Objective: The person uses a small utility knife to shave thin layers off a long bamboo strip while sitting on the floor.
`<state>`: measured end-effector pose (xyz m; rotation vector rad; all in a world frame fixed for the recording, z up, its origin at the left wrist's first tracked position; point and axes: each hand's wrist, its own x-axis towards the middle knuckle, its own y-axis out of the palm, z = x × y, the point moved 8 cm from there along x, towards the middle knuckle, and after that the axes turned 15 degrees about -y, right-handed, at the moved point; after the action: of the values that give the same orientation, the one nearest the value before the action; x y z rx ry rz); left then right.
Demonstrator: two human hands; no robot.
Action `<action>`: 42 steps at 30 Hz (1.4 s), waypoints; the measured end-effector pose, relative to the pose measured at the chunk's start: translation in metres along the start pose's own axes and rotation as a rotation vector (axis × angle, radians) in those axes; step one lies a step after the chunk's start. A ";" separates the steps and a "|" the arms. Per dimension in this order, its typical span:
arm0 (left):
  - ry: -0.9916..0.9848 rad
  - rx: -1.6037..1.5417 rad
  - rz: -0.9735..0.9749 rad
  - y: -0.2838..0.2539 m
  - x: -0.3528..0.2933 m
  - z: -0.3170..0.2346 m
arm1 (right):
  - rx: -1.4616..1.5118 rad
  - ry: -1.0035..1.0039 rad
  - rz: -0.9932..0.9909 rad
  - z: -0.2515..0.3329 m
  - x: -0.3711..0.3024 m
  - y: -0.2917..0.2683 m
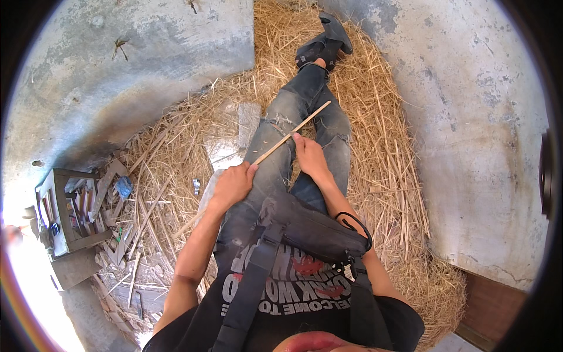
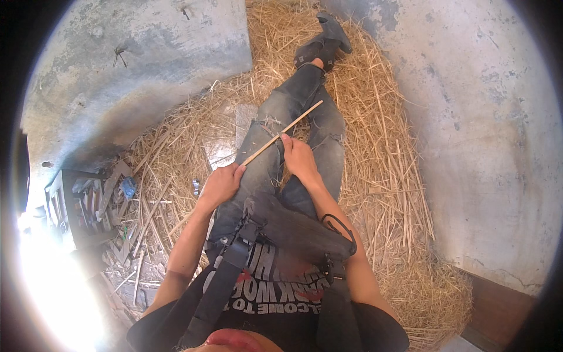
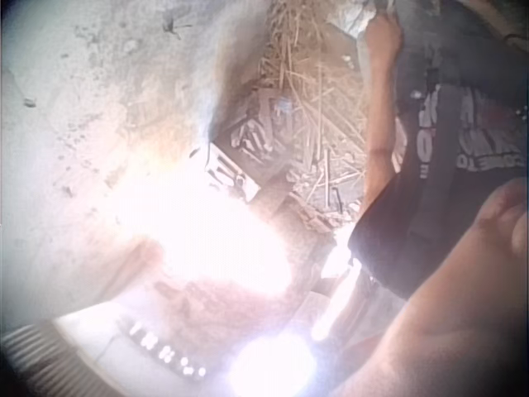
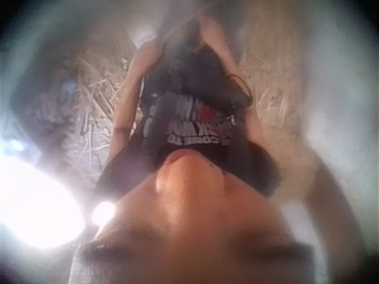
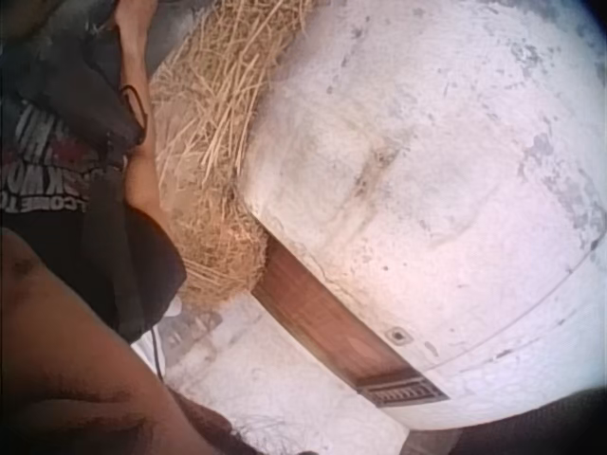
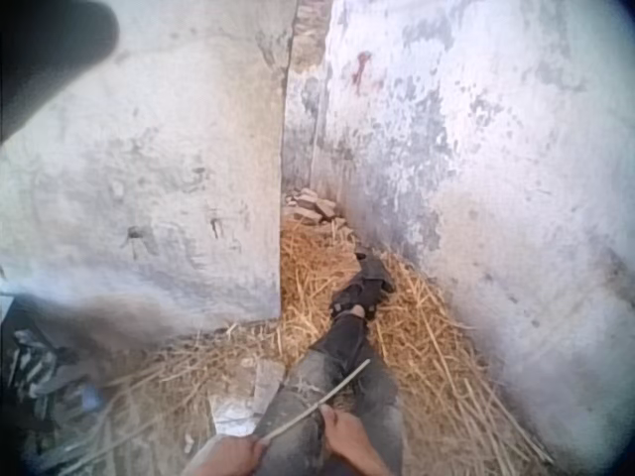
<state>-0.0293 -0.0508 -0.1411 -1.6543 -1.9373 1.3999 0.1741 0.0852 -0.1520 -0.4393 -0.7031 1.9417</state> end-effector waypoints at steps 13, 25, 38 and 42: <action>-0.036 0.024 -0.005 0.007 0.004 -0.018 | 0.127 -0.066 0.260 0.023 -0.025 0.049; 0.004 -0.082 0.023 -0.006 0.000 -0.016 | 0.618 0.115 0.200 0.002 -0.028 0.043; 0.174 -0.363 -0.016 -0.010 -0.012 -0.048 | 0.666 -0.076 0.072 0.032 -0.025 0.038; 0.150 -0.323 -0.102 -0.015 -0.013 -0.038 | 0.545 -0.050 0.053 0.023 -0.029 0.030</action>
<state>-0.0083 -0.0414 -0.1047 -1.7061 -2.2117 0.9350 0.1531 0.0417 -0.1533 -0.0720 -0.1717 2.0980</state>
